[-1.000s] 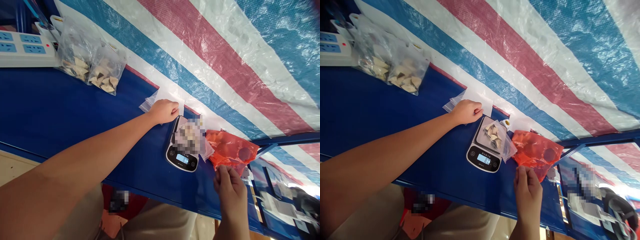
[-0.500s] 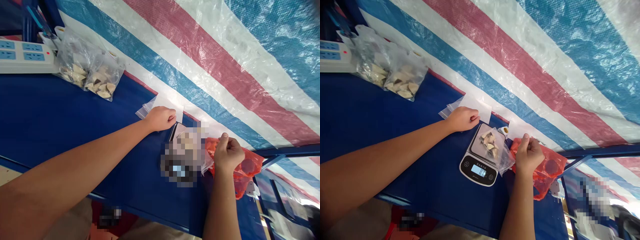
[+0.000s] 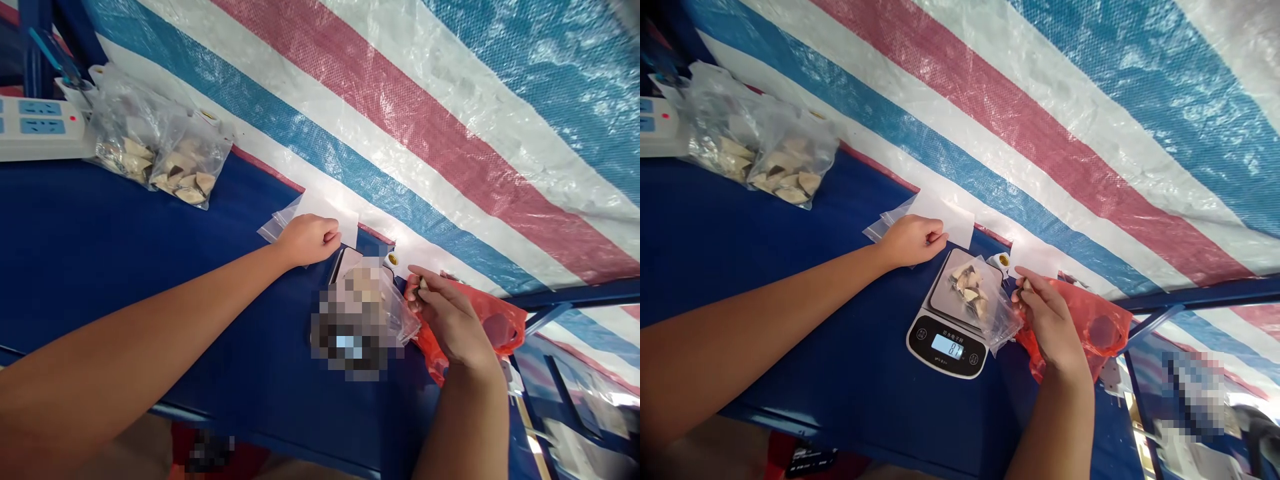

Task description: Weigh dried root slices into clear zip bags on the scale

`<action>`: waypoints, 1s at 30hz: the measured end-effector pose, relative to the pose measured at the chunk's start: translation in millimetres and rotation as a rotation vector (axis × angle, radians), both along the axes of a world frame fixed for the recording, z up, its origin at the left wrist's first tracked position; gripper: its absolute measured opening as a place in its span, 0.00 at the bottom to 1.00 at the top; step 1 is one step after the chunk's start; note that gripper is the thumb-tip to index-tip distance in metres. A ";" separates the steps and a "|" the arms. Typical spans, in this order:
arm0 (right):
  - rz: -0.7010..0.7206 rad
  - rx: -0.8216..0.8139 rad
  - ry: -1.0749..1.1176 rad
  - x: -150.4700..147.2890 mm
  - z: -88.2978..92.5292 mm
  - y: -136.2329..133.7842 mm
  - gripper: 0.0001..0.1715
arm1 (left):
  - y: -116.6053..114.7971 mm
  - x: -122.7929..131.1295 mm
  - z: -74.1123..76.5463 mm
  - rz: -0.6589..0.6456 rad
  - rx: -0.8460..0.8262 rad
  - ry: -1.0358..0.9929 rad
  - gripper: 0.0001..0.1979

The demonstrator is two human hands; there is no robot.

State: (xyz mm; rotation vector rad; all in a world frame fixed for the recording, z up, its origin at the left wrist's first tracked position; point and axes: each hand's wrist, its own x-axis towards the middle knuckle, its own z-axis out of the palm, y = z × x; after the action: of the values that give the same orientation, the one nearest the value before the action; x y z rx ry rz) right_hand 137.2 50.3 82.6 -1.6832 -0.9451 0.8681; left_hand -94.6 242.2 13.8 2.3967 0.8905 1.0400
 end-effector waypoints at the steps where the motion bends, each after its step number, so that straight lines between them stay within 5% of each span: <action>1: 0.011 -0.011 -0.043 -1.5 1.5 -1.3 0.26 | 0.0 -0.1 -0.1 0.000 -0.002 0.002 0.19; 8: 0.096 0.008 -0.199 -7.8 18.7 -8.9 0.28 | -0.1 -0.2 0.2 0.002 -0.013 0.017 0.19; 12: -0.068 -0.021 -0.221 5.3 25.7 -33.8 0.25 | 0.4 -0.5 1.1 0.002 -0.025 0.021 0.19; 20: -0.513 -0.050 -0.076 -21.8 -23.4 -106.1 0.26 | 1.1 -0.3 -0.6 -0.008 -0.018 -0.020 0.19; 25: -0.556 0.068 0.116 -39.7 -42.3 -90.1 0.26 | 0.8 -0.5 -0.4 -0.003 -0.040 -0.024 0.19; 30: -0.571 0.108 0.028 -51.0 -43.3 -64.7 0.25 | 1.8 -0.3 1.3 -0.008 -0.039 -0.020 0.19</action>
State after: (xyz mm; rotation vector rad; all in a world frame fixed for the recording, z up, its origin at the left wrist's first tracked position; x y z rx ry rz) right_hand 86.2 -14.3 39.2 -1.7122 -0.4381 0.4451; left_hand -94.9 244.0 15.1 2.3525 0.8859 1.0323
